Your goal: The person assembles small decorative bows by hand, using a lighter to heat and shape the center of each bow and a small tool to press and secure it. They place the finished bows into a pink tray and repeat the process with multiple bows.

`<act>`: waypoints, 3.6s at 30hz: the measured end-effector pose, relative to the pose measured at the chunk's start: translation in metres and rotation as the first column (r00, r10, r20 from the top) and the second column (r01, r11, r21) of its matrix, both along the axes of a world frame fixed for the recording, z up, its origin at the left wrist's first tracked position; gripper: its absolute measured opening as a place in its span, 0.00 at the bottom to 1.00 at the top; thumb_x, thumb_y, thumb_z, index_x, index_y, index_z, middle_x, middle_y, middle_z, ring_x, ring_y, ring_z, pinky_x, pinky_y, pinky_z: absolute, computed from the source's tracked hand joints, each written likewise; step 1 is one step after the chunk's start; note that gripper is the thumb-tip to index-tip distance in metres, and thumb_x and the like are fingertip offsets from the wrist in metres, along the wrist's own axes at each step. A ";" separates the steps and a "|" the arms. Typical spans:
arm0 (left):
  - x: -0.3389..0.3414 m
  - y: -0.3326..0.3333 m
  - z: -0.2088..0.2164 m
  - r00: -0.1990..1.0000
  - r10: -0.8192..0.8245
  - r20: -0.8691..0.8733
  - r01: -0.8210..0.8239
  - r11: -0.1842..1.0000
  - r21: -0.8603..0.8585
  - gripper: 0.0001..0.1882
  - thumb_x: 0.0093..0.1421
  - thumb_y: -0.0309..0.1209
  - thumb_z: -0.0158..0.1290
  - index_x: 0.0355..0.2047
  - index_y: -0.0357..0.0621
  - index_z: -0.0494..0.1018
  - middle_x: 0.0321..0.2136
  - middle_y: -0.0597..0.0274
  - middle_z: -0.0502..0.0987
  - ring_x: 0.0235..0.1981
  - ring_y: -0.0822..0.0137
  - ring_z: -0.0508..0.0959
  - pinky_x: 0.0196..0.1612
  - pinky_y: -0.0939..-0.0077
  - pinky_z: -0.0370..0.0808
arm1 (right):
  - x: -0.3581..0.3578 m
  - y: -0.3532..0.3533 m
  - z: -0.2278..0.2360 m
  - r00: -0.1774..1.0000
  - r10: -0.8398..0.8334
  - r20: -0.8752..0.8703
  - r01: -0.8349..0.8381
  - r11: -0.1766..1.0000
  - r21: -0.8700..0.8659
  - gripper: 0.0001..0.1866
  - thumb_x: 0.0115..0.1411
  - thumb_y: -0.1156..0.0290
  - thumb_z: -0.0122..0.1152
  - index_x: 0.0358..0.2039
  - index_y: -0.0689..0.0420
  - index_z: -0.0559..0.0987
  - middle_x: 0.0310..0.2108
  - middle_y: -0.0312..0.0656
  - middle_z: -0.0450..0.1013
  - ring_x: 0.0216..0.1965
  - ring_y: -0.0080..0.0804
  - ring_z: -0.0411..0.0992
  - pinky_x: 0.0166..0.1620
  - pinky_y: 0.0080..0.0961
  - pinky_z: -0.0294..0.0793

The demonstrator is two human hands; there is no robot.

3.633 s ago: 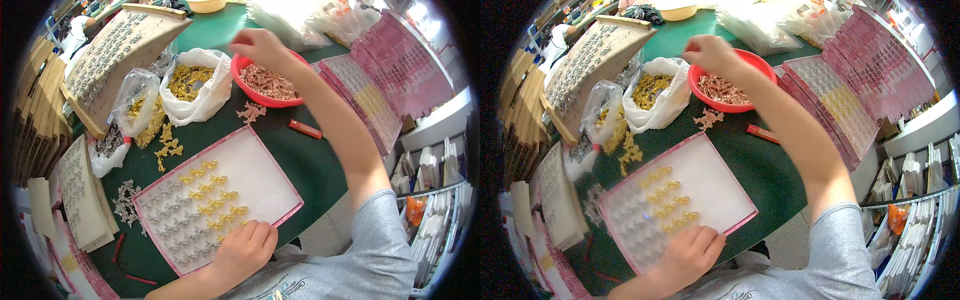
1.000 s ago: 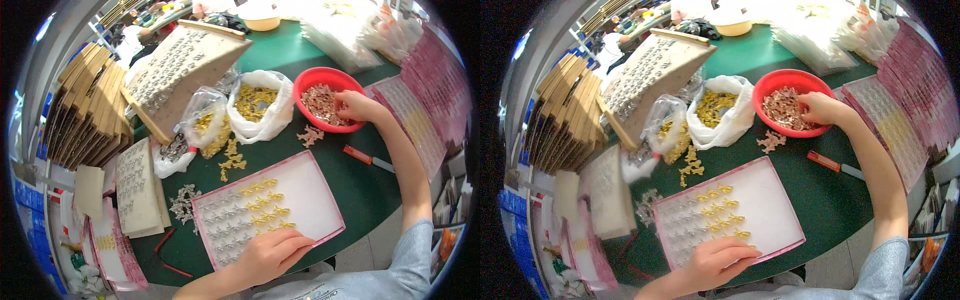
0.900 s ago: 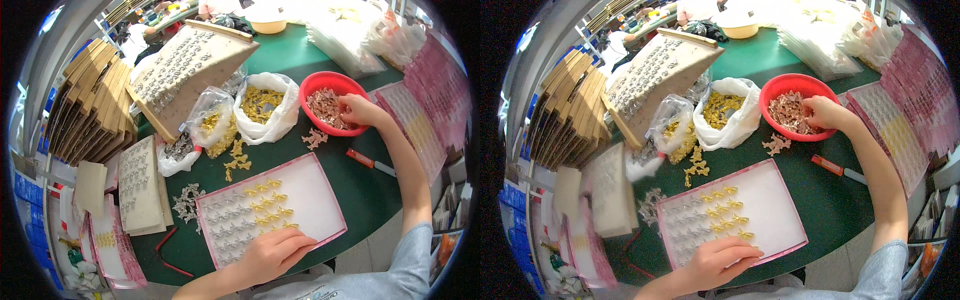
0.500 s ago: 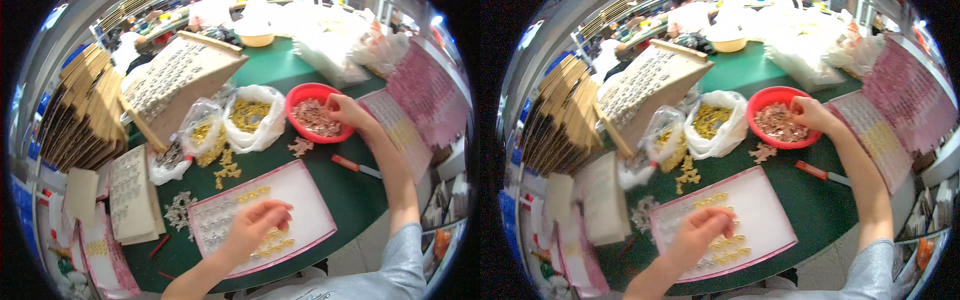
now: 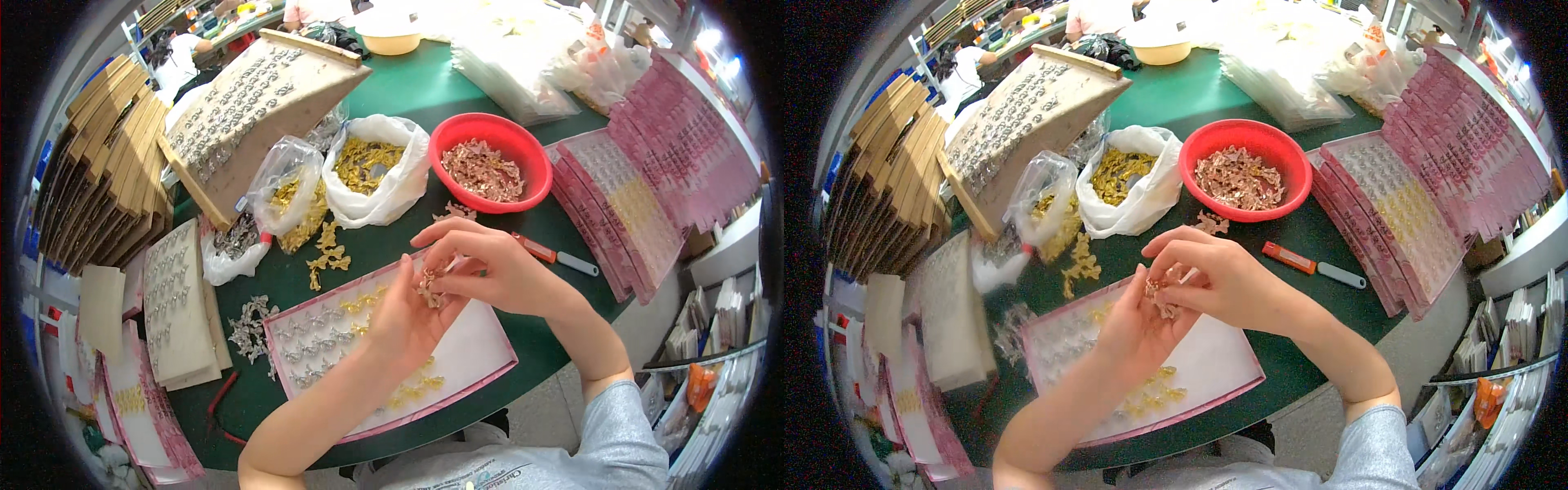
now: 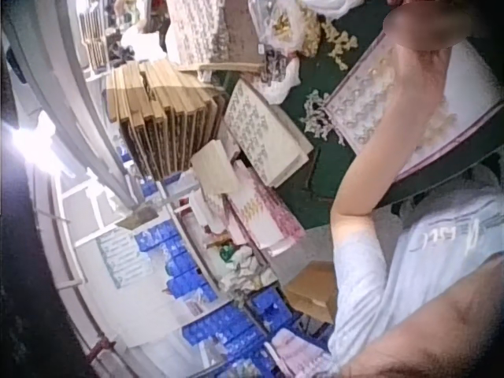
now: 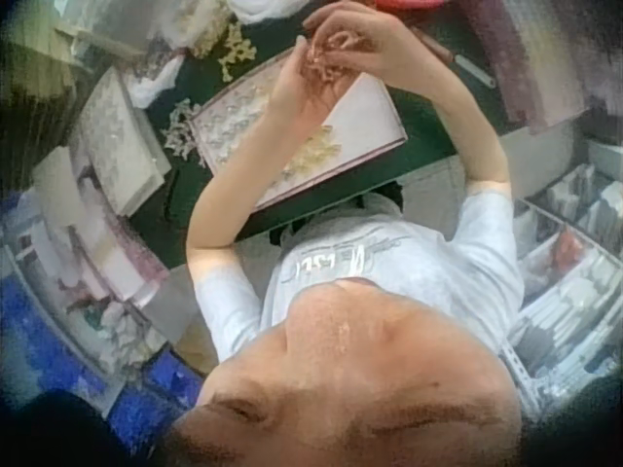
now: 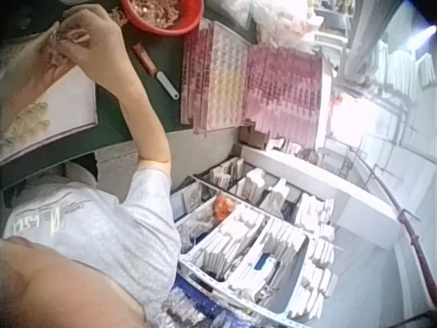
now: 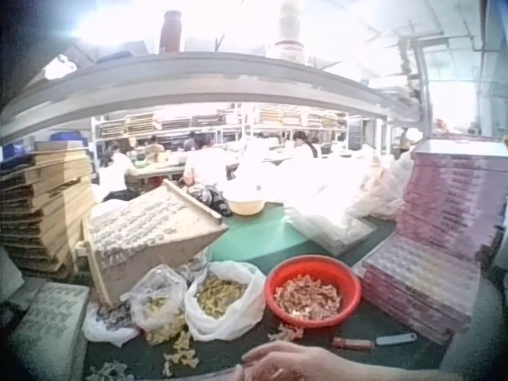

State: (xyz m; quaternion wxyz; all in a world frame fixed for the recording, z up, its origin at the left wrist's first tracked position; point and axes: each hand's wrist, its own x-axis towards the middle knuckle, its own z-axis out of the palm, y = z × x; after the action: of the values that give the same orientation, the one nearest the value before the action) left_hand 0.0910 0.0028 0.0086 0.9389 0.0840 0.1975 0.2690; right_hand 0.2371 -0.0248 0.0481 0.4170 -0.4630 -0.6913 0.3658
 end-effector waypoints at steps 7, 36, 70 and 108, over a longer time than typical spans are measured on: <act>-0.014 0.002 -0.007 0.984 0.023 -0.176 -0.017 0.999 0.035 0.15 0.62 0.38 0.38 0.42 0.41 0.65 0.36 0.61 0.70 0.39 0.70 0.71 0.48 0.73 0.70 | 0.000 0.002 -0.016 0.985 0.058 -0.164 -0.077 0.991 -0.114 0.08 0.54 0.77 0.53 0.35 0.64 0.73 0.33 0.40 0.71 0.34 0.22 0.70 0.34 0.18 0.72; -0.038 0.000 -0.009 0.930 0.137 -0.340 -0.002 0.929 0.369 0.14 0.56 0.24 0.48 0.44 0.38 0.69 0.37 0.61 0.73 0.36 0.74 0.72 0.38 0.81 0.69 | 0.007 -0.001 -0.028 0.862 -0.118 -0.493 -0.180 0.838 -0.515 0.10 0.60 0.70 0.48 0.35 0.64 0.73 0.28 0.40 0.72 0.27 0.21 0.71 0.30 0.18 0.75; -0.036 0.002 -0.009 0.925 0.158 -0.345 -0.026 0.933 0.359 0.14 0.55 0.22 0.49 0.44 0.38 0.68 0.36 0.61 0.72 0.40 0.72 0.73 0.40 0.82 0.70 | 0.001 -0.003 -0.036 0.855 -0.114 -0.505 -0.120 0.905 -0.407 0.09 0.59 0.74 0.48 0.37 0.66 0.72 0.29 0.40 0.70 0.29 0.21 0.70 0.31 0.19 0.76; -0.036 0.004 -0.014 0.937 0.153 -0.314 -0.038 0.939 0.342 0.12 0.57 0.24 0.48 0.42 0.40 0.69 0.37 0.61 0.73 0.38 0.75 0.73 0.41 0.83 0.71 | 0.005 -0.001 -0.038 0.822 -0.119 -0.557 -0.182 0.872 -0.455 0.14 0.61 0.68 0.45 0.39 0.66 0.71 0.31 0.43 0.71 0.30 0.24 0.72 0.31 0.21 0.75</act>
State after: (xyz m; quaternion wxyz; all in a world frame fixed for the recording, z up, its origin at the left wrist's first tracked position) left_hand 0.0550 0.0067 -0.0052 0.8495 0.2751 0.3107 0.3258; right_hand 0.2421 -0.0257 0.0099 0.4666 -0.4109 -0.4278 0.6561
